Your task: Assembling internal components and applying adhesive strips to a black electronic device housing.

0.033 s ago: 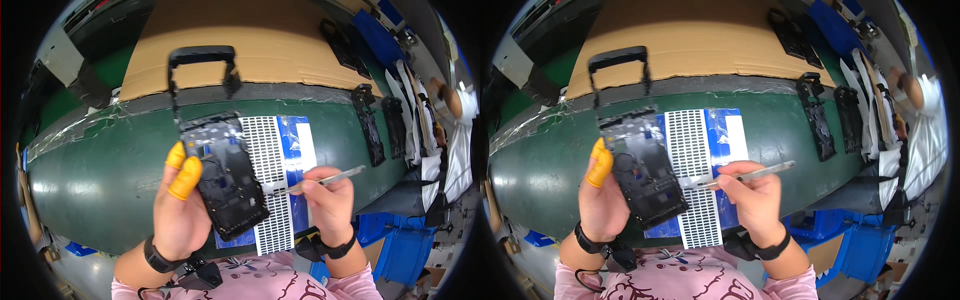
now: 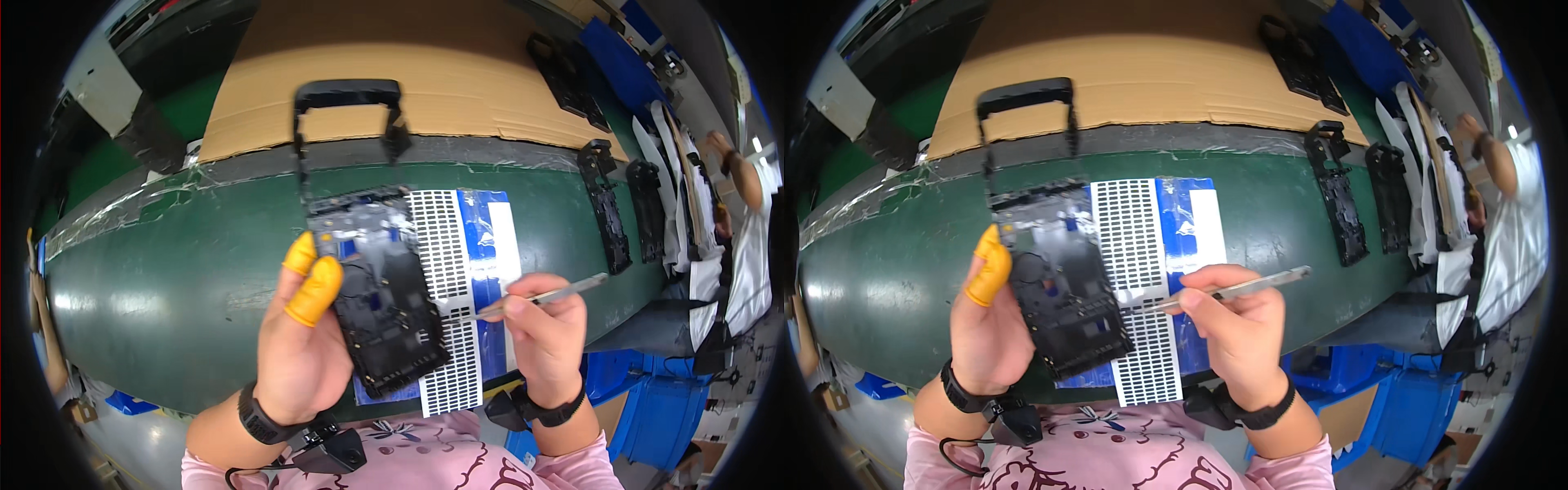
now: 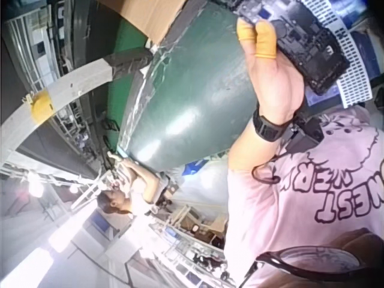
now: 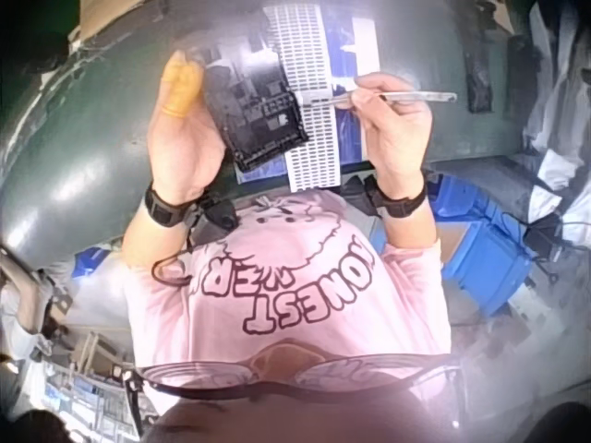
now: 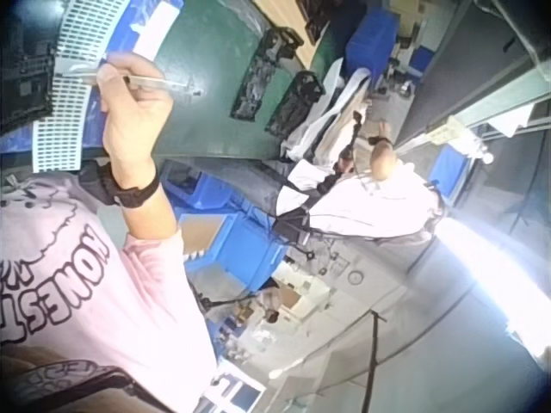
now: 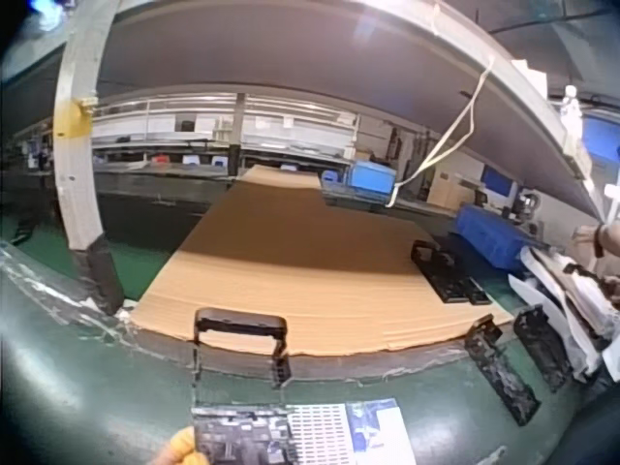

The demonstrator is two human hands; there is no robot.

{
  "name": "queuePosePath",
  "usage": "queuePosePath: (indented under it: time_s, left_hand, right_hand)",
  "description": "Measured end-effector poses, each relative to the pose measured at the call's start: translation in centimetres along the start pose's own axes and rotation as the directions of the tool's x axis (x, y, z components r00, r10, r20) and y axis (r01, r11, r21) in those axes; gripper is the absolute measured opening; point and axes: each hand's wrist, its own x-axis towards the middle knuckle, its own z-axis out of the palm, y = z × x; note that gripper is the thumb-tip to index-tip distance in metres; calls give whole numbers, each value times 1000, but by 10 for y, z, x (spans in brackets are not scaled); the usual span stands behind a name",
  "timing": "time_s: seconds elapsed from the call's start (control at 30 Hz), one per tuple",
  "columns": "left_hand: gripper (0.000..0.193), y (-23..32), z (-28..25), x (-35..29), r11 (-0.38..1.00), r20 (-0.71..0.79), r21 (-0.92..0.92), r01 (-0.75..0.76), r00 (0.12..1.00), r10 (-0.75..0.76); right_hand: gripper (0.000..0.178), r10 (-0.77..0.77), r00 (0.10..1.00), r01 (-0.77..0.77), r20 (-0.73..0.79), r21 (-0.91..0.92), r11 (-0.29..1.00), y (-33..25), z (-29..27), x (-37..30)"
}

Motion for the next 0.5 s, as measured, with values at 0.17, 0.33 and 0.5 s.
queuePosePath:
  time_s: [0.17,0.33,0.5]
  left_hand:
    - [40,-3,2,-4,991,56,-34,130,990,-128]
    - [41,-5,0,-8,983,71,-65,172,983,-167]
    - [41,-3,1,-9,979,92,-89,182,980,-174]
  right_hand:
    - [18,-110,987,103,114,69,992,-18,42,-18]
    - [18,-103,986,106,131,-16,994,-2,47,-14]
    - [16,-129,983,123,132,59,991,0,48,-14]
